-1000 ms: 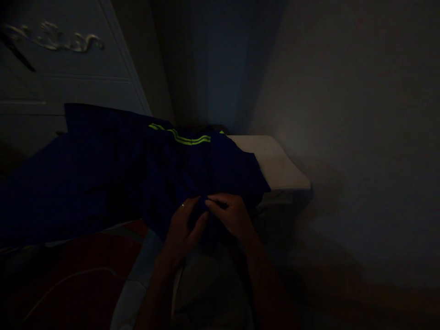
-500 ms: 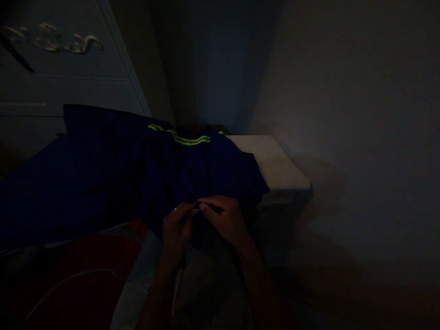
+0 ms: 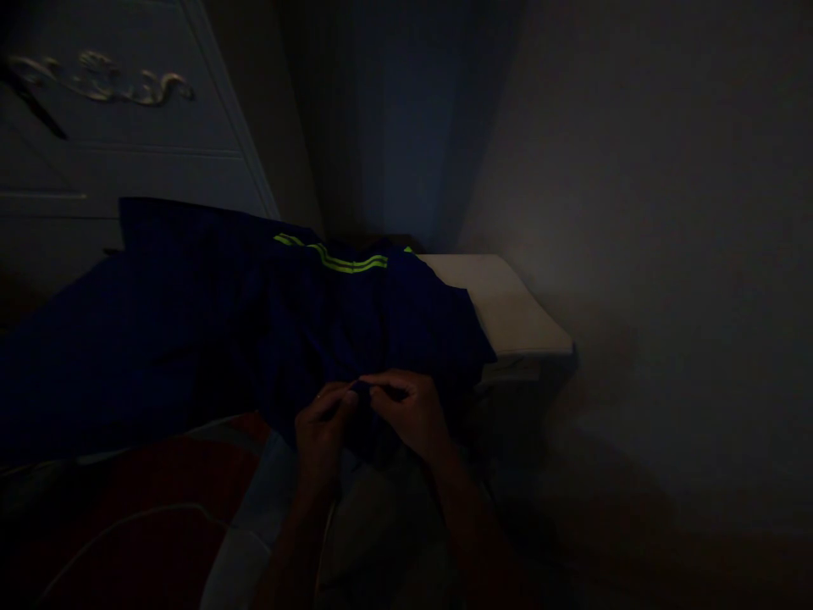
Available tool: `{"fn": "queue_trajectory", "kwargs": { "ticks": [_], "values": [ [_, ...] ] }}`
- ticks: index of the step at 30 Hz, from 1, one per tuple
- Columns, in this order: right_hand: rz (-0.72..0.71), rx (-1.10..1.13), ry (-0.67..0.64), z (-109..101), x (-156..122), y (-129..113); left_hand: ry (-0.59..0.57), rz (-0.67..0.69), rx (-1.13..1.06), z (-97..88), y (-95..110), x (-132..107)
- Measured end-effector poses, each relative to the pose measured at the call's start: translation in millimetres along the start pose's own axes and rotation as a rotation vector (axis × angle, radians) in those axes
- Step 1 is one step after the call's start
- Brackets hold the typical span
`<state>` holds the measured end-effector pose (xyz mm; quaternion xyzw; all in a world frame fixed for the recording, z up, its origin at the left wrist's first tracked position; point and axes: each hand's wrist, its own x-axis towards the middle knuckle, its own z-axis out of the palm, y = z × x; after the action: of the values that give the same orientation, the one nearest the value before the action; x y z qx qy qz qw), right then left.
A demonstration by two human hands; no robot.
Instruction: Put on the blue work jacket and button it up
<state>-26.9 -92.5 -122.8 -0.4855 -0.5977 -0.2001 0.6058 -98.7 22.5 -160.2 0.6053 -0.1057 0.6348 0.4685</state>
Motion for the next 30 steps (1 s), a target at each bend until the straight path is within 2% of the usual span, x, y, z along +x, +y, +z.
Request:
{"fn": "queue_trajectory", "kwargs": {
  "ticks": [2, 4, 7, 10, 13, 16, 18, 20, 23, 26, 30],
  "values": [
    [0.026, 0.012, 0.015, 0, 1, 0, -0.003, -0.042, -0.041, -0.8, 0, 0],
    [0.086, -0.022, 0.116, -1, 2, 3, 0.031, -0.088, -0.110, -4.0, -1, 0],
    [0.205, -0.028, 0.334, -12, 9, 13, 0.181, -0.189, -0.261, -15.8, -1, 5],
    [0.309, 0.064, 0.440, -31, 17, 26, 0.266, -0.296, -0.345, -34.4, -1, 14],
    [0.289, 0.005, 0.518, -48, 21, 36, 0.255, -0.216, -0.191, -50.3, 0, 21],
    [0.184, -0.215, 0.558, -54, 18, 37, 0.304, -0.045, 0.100, -51.9, 7, 21],
    [0.091, -0.357, 0.512, -51, 16, 34, 0.260, 0.104, 0.271, -43.1, 14, 19],
    [-0.029, -0.477, 0.423, -44, 15, 28, 0.135, 0.296, 0.413, -28.9, 18, 21],
    [-0.224, -0.647, 0.207, -30, 22, 21, -0.005, 0.467, 0.628, -6.2, 11, 32],
    [-0.292, -0.776, -0.027, -17, 36, 18, -0.072, 0.446, 0.865, 8.9, -5, 46],
    [-0.197, -0.892, -0.149, -8, 55, 23, -0.131, 0.366, 1.083, 13.9, -17, 57]
  ]
}}
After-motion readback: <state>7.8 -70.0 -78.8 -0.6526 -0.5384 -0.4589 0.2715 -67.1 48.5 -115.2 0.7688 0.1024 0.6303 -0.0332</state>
